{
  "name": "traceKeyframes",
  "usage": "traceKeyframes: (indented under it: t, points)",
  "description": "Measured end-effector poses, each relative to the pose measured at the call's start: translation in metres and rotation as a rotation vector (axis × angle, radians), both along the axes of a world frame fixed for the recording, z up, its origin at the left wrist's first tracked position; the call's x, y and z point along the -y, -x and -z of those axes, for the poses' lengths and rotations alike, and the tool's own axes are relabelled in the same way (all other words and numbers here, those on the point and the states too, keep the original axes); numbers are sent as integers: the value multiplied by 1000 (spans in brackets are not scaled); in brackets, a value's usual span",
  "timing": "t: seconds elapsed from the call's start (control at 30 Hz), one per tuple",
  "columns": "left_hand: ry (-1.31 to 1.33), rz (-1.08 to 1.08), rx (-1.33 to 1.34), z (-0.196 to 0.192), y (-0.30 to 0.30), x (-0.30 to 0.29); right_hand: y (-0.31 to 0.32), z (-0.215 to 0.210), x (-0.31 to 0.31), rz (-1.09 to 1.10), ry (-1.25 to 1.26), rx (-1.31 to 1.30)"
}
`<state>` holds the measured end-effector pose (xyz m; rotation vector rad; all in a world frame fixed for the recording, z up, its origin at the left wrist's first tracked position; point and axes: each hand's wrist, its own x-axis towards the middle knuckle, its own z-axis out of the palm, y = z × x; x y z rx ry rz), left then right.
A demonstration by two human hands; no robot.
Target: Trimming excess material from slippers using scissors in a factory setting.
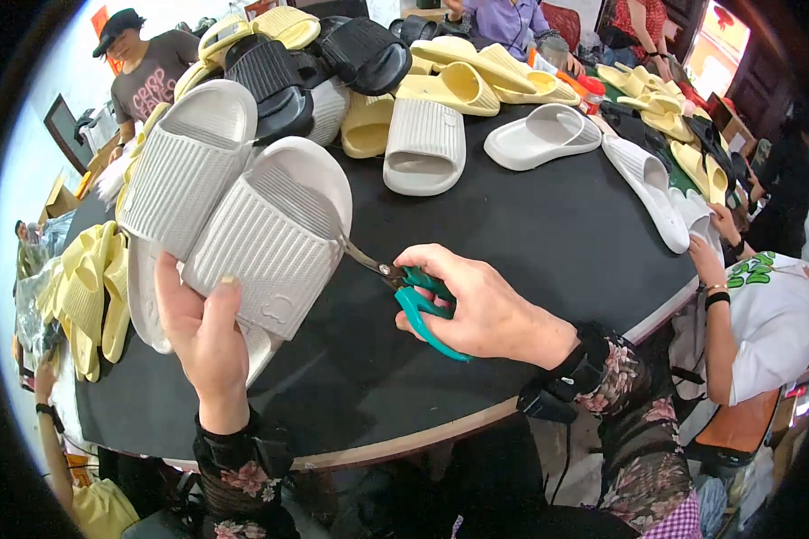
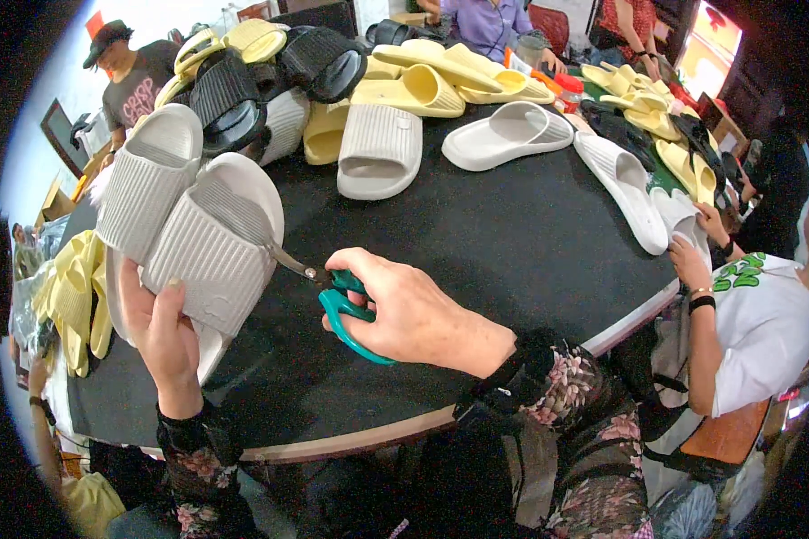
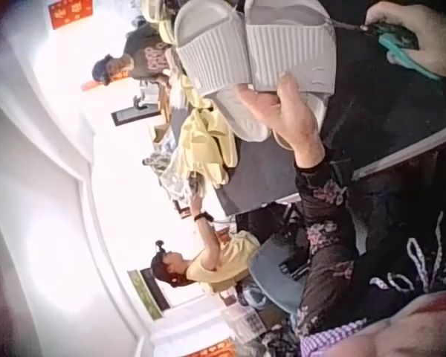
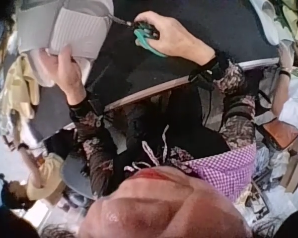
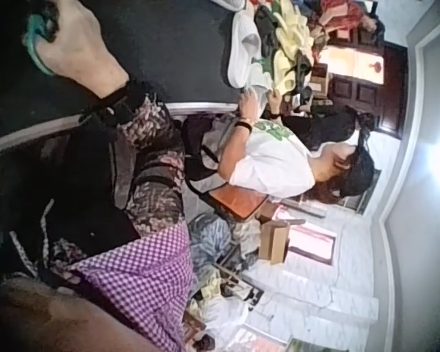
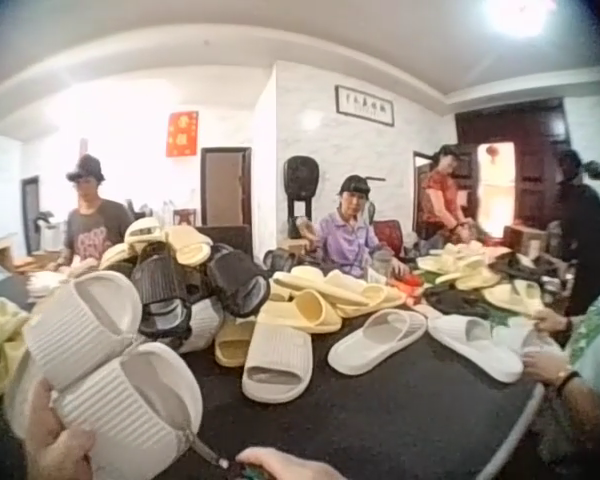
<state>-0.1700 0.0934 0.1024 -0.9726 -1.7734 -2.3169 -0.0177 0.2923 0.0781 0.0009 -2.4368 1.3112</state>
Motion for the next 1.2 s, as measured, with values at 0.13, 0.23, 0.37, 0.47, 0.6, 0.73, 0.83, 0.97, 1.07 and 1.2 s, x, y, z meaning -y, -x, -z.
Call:
traceKeyframes:
  t: [0.13, 0.23, 0.37, 0.47, 0.6, 0.73, 0.83, 0.97, 1.07, 1.2]
  points:
    - [2, 16, -14, 3, 0, -1, 0, 2, 0, -1, -39, 43]
    - [26, 22, -13, 3, -1, -2, 0, 3, 0, 16, -46, 43]
    - [122, -3, -48, 8, -1, -3, -2, 0, -3, -18, -69, 37]
    - [113, 18, -67, 11, -6, -7, -3, -1, -3, -22, -94, 51]
    - [144, 62, -49, 11, -11, -7, -2, 1, -2, -23, -70, 30]
    - [132, 90, -55, 14, -9, -6, -3, -1, -1, -36, -28, 49]
    - [141, 115, -51, 16, -9, -7, -3, -2, -2, -43, -10, 38]
    - [159, 107, -74, 17, -9, -6, -1, -1, -2, -48, 0, 46]
    - [156, 138, -64, 15, -12, -9, -3, -2, -2, -49, 1, 35]
    - [164, 142, -63, 14, -14, -8, -4, -1, -2, -60, 20, 48]
